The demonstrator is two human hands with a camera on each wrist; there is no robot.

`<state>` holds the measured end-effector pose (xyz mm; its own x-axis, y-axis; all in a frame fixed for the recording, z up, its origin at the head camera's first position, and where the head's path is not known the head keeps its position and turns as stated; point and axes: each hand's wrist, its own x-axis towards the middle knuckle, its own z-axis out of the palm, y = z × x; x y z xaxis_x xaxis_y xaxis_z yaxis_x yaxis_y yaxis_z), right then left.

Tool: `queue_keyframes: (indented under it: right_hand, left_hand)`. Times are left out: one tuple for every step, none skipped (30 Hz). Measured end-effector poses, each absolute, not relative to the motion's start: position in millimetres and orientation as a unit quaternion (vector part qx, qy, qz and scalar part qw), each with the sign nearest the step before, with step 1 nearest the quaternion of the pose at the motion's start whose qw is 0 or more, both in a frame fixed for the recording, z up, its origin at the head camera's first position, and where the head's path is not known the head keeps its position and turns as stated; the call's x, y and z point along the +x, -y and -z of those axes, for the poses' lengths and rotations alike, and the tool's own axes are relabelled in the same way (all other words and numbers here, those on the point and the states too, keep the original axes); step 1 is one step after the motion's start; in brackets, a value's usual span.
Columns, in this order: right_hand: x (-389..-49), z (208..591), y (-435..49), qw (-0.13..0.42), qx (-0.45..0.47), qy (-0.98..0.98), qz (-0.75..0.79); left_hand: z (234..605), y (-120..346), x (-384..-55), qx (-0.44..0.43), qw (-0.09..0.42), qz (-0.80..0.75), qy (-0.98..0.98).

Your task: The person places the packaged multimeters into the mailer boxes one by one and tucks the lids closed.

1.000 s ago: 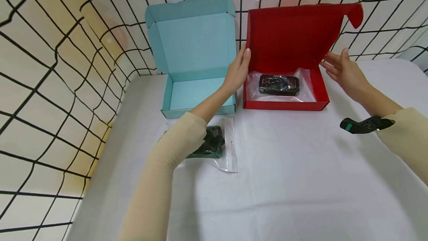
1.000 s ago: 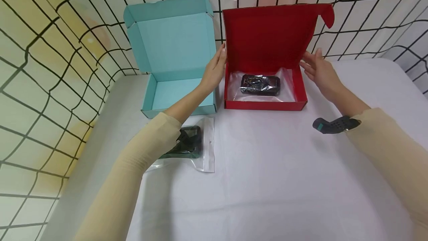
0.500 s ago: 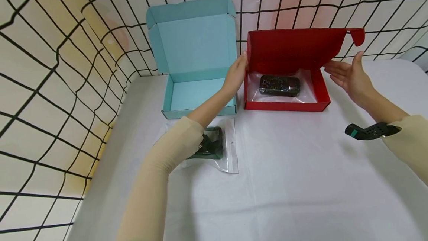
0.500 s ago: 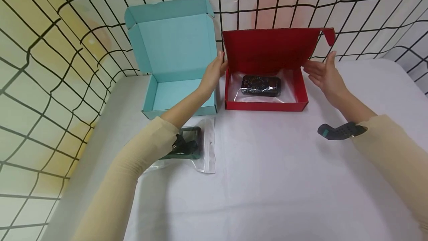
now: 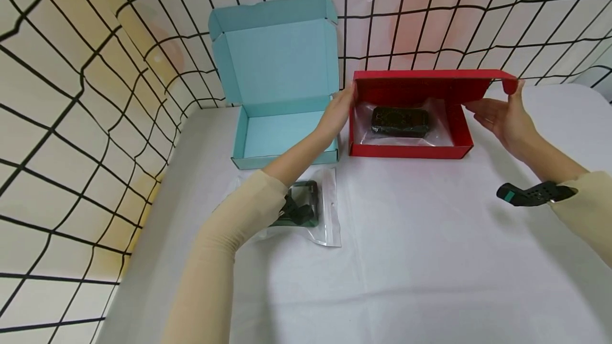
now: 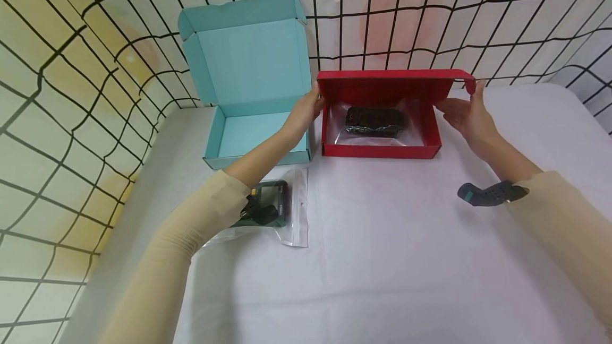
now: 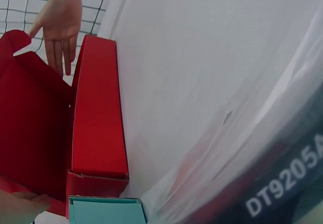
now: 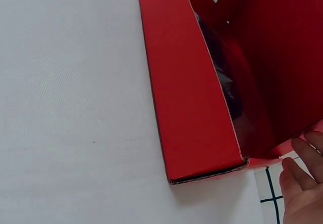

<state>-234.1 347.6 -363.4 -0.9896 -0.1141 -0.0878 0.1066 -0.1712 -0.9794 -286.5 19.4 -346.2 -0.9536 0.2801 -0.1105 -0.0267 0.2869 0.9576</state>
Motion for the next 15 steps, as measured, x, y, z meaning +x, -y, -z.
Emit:
queue_keyframes:
  right_hand:
    - [-233.6, 364.0, -348.2, 0.071, -0.008, -0.637, 0.767]
    - [-233.2, 364.7, -348.9, 0.070, -0.013, -0.633, 0.770]
    - [-232.6, 365.4, -349.6, 0.069, -0.018, -0.633, 0.771]
    - [-232.2, 366.0, -350.2, 0.068, -0.024, -0.631, 0.772]
    - [-231.7, 366.6, -350.9, 0.067, -0.029, -0.631, 0.772]
    - [-231.3, 367.1, -351.4, 0.067, -0.032, -0.631, 0.772]
    - [-231.1, 367.6, -351.8, 0.067, -0.035, -0.632, 0.771]
    - [-230.9, 367.9, -352.1, 0.066, -0.036, -0.634, 0.770]
    - [-230.8, 368.1, -352.2, 0.064, -0.037, -0.637, 0.767]
    - [-230.5, 368.4, -352.5, 0.065, -0.038, -0.637, 0.767]
    - [-230.0, 368.7, -353.0, 0.067, -0.036, -0.638, 0.766]
    - [-229.5, 369.0, -353.4, 0.070, -0.033, -0.637, 0.767]
    - [-229.0, 369.2, -353.7, 0.071, -0.031, -0.639, 0.765]
    - [-228.5, 369.4, -354.1, 0.074, -0.027, -0.639, 0.765]
    - [-228.1, 369.8, -354.5, 0.077, -0.023, -0.638, 0.766]
  left_hand:
    - [346.1, -19.5, -286.4, 0.076, 0.134, -0.589, -0.793]
    - [346.2, -19.6, -286.4, 0.074, 0.137, -0.586, -0.795]
    - [346.5, -19.5, -286.4, 0.074, 0.139, -0.585, -0.796]
    - [347.0, -19.3, -286.3, 0.076, 0.141, -0.586, -0.794]
    - [347.6, -19.0, -286.3, 0.079, 0.141, -0.587, -0.793]
    - [348.1, -18.6, -286.2, 0.082, 0.141, -0.590, -0.791]
    - [348.5, -18.2, -286.0, 0.084, 0.141, -0.593, -0.788]
    - [349.0, -17.7, -285.7, 0.086, 0.143, -0.596, -0.786]
    - [349.2, -17.3, -285.4, 0.086, 0.145, -0.600, -0.782]
    - [349.3, -16.9, -285.0, 0.085, 0.148, -0.603, -0.779]
    - [349.1, -16.6, -284.7, 0.083, 0.151, -0.604, -0.779]
    - [348.7, -16.4, -284.7, 0.079, 0.155, -0.606, -0.776]
    - [348.1, -16.3, -284.7, 0.072, 0.160, -0.608, -0.774]
    - [347.3, -16.1, -284.7, 0.067, 0.166, -0.611, -0.771]
    - [346.5, -16.0, -284.8, 0.062, 0.171, -0.613, -0.769]
